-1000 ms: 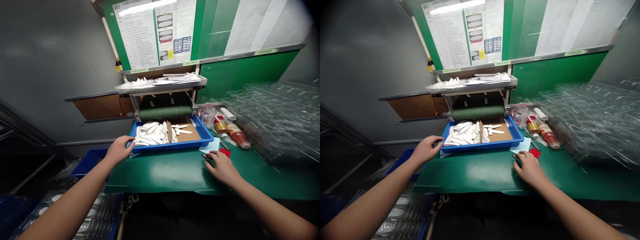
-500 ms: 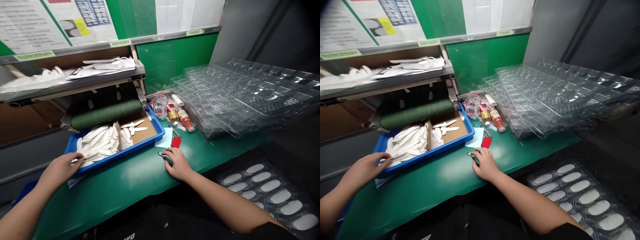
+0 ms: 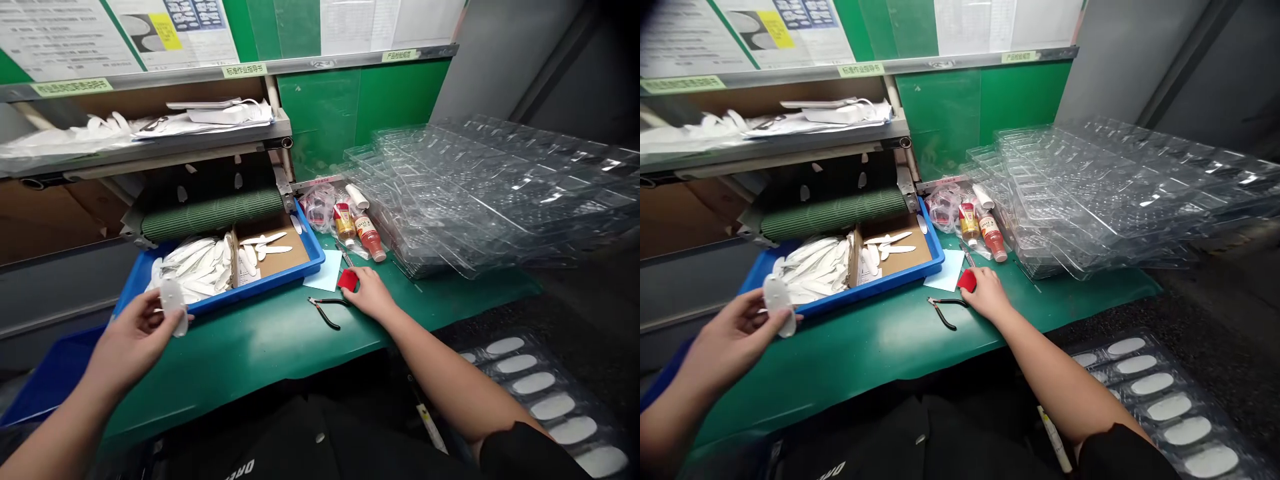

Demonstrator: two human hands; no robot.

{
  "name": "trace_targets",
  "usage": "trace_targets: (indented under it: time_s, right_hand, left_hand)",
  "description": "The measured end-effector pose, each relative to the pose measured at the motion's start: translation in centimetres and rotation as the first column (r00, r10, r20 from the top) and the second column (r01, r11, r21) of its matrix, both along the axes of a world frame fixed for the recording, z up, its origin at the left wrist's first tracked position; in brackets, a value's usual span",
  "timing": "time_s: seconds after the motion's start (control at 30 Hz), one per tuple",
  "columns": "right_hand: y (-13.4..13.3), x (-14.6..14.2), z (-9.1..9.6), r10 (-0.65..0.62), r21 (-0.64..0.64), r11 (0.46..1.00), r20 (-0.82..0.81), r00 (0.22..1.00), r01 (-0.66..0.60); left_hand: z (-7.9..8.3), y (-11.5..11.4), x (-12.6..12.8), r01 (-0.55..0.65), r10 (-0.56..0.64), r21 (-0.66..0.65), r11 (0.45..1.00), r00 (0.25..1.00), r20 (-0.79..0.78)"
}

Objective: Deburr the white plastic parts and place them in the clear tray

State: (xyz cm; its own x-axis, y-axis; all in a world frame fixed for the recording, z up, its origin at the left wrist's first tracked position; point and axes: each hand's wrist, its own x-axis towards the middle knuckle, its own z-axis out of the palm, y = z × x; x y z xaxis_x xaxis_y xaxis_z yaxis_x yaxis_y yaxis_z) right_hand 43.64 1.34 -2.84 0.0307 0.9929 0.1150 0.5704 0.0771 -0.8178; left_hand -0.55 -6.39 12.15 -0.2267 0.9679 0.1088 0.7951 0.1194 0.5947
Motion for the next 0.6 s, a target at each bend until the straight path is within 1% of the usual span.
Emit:
trace_targets:
  time_s: [0.03,0.1,0.13,0.17,0.2,0.23,0.3,0.37,0.4,0.5,0.6]
  right_hand:
    - [0.1,0.3,0.0,-0.006,-0.019,1.000,-0.068,0.998,0.005]
    - [0.4,1.0,0.1,-0.016,-0.067,0.998,-0.228,0.974,0.001]
    - [0.5,1.3,0.3,-0.012,-0.090,0.996,-0.321,0.947,-0.018]
    - [0.5,1.4,0.7,0.002,-0.109,0.993,-0.421,0.907,-0.053]
    - [0.3,1.5,1.3,0.026,-0.119,0.987,-0.526,0.850,-0.104]
    - [0.0,1.4,2.0,0.057,-0.117,0.979,-0.628,0.776,-0.166]
    - [-1.1,0.5,3.6,0.119,-0.082,0.950,-0.796,0.594,-0.301]
    - [-2.7,-1.1,5.2,0.156,-0.036,0.907,-0.897,0.413,-0.420]
    - [-3.4,-2.2,5.9,0.163,-0.016,0.884,-0.926,0.340,-0.468]
    - [-5.2,-5.9,7.3,0.145,0.020,0.807,-0.975,0.167,-0.590]
    - [-5.7,-9.6,7.9,0.100,0.034,0.740,-0.993,0.060,-0.672]
  left_hand:
    - [0.0,-0.8,1.7,0.045,-0.035,-0.047,0.998,0.980,0.195]
    - [-0.4,-2.4,4.1,0.103,-0.059,-0.090,0.991,0.915,0.399]
    - [-0.8,-3.1,4.9,0.131,-0.069,-0.102,0.986,0.882,0.466]
    - [-1.3,-3.7,5.5,0.157,-0.077,-0.110,0.982,0.850,0.521]
    - [-1.8,-4.2,6.0,0.183,-0.087,-0.112,0.977,0.816,0.571]
    - [-2.4,-4.6,6.4,0.206,-0.094,-0.114,0.972,0.784,0.614]
    - [-3.4,-5.2,7.1,0.254,-0.107,-0.122,0.959,0.728,0.677]
    - [-3.9,-5.4,7.8,0.316,-0.129,-0.134,0.939,0.687,0.715]
    - [-4.0,-5.5,8.1,0.347,-0.147,-0.132,0.928,0.670,0.728]
    - [-3.5,-5.0,9.1,0.412,-0.216,-0.093,0.906,0.641,0.737]
    - [-2.9,-3.9,9.5,0.405,-0.267,-0.032,0.914,0.659,0.703]
